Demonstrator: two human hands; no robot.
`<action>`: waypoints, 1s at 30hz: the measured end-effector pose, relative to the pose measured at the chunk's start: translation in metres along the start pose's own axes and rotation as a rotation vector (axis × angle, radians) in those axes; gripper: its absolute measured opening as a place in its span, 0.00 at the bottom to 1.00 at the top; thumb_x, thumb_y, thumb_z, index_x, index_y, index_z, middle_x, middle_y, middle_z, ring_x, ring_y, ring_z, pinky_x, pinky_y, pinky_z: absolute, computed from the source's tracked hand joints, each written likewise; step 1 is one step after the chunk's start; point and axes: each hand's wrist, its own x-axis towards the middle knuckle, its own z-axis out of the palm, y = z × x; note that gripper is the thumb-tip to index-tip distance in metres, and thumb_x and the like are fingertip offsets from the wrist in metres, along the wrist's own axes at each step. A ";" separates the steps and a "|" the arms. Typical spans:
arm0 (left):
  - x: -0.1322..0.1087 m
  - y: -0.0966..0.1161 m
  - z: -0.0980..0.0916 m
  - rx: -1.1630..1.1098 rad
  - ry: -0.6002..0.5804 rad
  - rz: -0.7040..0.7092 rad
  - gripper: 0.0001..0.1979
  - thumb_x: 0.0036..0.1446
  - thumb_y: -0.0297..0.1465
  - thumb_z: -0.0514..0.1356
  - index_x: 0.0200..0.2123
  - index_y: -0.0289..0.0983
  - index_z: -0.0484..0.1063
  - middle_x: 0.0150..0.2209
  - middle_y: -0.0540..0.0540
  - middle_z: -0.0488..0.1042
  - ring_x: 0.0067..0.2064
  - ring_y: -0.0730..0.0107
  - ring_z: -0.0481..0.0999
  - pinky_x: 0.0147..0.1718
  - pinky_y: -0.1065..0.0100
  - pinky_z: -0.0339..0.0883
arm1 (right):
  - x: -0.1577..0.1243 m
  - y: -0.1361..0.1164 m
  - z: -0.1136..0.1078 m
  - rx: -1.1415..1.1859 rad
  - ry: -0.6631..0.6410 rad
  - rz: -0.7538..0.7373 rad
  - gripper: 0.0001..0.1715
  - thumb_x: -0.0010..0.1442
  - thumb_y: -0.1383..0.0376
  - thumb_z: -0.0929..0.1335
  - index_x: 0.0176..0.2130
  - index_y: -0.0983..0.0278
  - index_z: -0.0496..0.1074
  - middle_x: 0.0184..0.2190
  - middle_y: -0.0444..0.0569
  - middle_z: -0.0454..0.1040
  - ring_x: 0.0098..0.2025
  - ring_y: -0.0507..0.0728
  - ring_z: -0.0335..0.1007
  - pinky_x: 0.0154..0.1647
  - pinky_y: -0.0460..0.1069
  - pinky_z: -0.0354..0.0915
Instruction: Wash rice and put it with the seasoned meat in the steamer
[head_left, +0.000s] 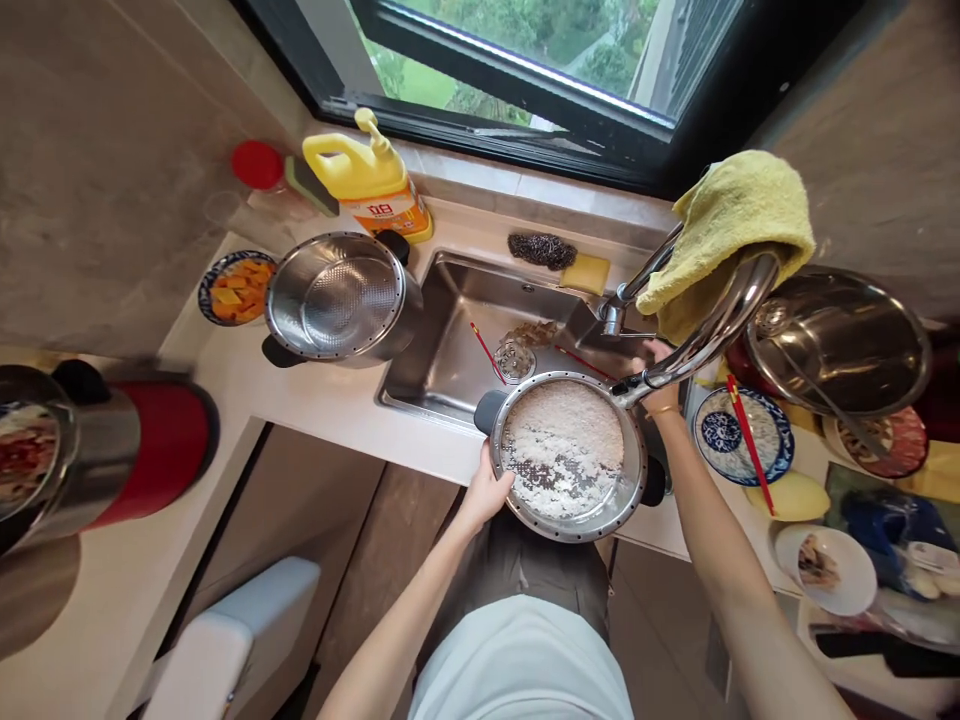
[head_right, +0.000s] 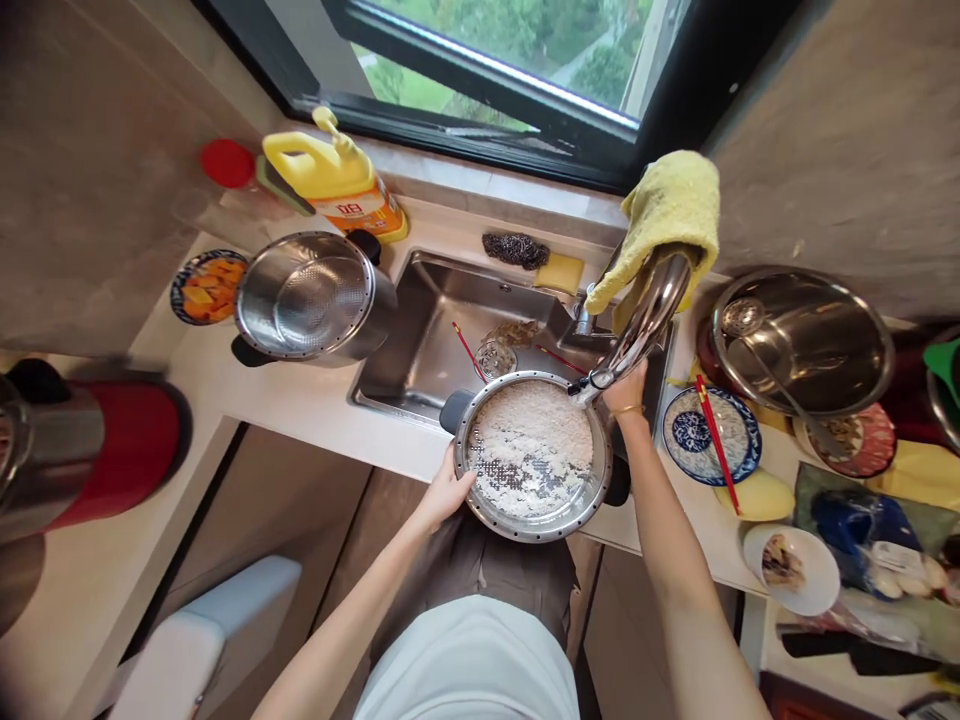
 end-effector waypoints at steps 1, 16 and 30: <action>-0.001 -0.004 0.005 -0.012 0.004 -0.005 0.39 0.51 0.27 0.56 0.65 0.36 0.44 0.60 0.39 0.62 0.62 0.61 0.61 0.61 0.62 0.50 | 0.012 0.002 -0.001 -0.093 0.014 -0.021 0.22 0.59 0.60 0.60 0.49 0.68 0.70 0.49 0.60 0.71 0.55 0.64 0.62 0.61 0.64 0.51; -0.021 -0.012 0.014 0.067 0.006 -0.036 0.42 0.54 0.32 0.56 0.67 0.35 0.38 0.55 0.36 0.69 0.55 0.54 0.70 0.53 0.58 0.61 | -0.068 -0.048 0.005 -0.393 -0.200 0.063 0.24 0.63 0.59 0.56 0.39 0.68 0.75 0.34 0.59 0.77 0.40 0.63 0.72 0.45 0.56 0.65; -0.026 -0.016 0.012 0.107 -0.012 -0.074 0.41 0.55 0.33 0.55 0.67 0.34 0.38 0.49 0.35 0.73 0.48 0.53 0.75 0.47 0.60 0.65 | -0.152 -0.095 0.077 -0.555 -0.657 -0.539 0.35 0.63 0.47 0.57 0.66 0.53 0.50 0.68 0.49 0.43 0.68 0.69 0.33 0.63 0.70 0.31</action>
